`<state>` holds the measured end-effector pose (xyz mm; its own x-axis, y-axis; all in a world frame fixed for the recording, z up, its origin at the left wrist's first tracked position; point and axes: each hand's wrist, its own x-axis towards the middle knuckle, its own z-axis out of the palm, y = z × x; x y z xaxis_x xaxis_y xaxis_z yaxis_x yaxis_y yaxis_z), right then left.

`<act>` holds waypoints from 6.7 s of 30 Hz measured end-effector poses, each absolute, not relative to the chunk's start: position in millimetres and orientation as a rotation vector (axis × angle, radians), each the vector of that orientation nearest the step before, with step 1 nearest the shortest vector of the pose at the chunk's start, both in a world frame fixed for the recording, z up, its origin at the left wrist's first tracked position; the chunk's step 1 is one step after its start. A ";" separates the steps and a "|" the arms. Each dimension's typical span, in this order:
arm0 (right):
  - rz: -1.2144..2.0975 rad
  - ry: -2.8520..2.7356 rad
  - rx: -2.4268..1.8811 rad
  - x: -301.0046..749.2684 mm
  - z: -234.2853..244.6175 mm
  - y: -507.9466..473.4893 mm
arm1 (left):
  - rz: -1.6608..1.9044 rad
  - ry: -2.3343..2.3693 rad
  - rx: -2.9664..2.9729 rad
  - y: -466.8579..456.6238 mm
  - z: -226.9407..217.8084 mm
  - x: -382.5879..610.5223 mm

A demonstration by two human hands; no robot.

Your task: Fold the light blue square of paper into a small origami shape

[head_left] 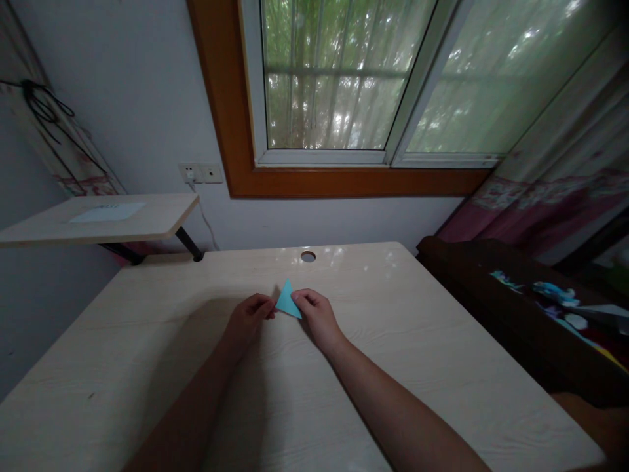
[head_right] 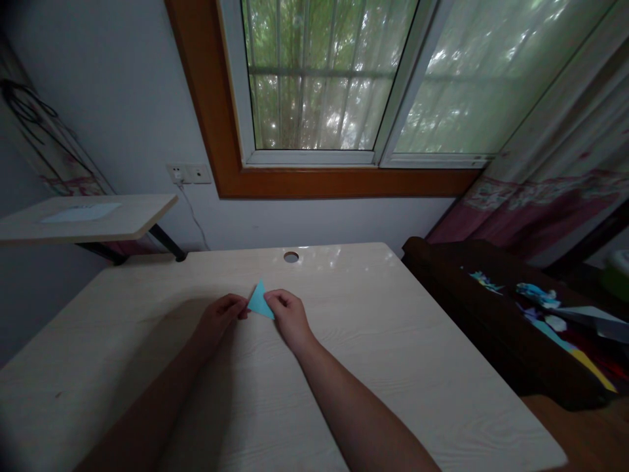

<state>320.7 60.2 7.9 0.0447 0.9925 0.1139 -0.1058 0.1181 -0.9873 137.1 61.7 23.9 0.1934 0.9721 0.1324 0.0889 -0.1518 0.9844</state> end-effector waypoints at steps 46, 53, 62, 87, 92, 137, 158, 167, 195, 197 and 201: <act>1.366 -1.186 -0.937 318.2 10.6 57.5 | 1.257 1.039 1.385 66.9 11.6 136.5; 1.268 -1.324 -0.985 316.2 1.2 57.2 | 1.175 1.116 1.499 69.1 6.8 136.5; 1.191 -1.280 -1.007 315.6 5.3 56.7 | 1.137 1.081 1.580 68.2 7.3 136.1; 0.732 -1.732 -1.083 313.3 14.7 48.5 | 1.052 1.201 1.649 66.4 18.1 138.2; 0.706 -1.710 -1.080 313.3 16.1 48.2 | 1.102 1.212 1.580 64.8 20.0 137.1; 0.516 -1.542 -1.222 317.9 21.0 48.3 | 1.292 1.433 1.631 74.3 12.0 125.0; 0.347 -1.876 -1.152 313.9 22.5 46.0 | 1.131 1.262 2.290 69.1 11.5 135.4; 0.412 -1.662 -1.240 319.3 17.2 52.0 | 1.184 1.308 2.229 66.9 14.1 133.5; 0.902 -1.086 -1.128 328.0 -1.8 69.5 | 1.312 1.499 1.760 74.5 10.3 123.2; 0.916 -1.098 -1.133 327.9 -2.3 69.7 | 1.371 1.453 1.755 74.0 10.4 124.1; 0.935 -1.149 -1.147 326.1 -2.2 68.2 | 1.332 1.192 1.966 69.4 12.3 131.2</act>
<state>326.1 68.2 -2.2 0.1889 0.9637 0.1887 0.0111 0.1901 -0.9817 131.2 69.4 12.3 0.1470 0.8592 0.4900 0.3922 -0.5054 0.7686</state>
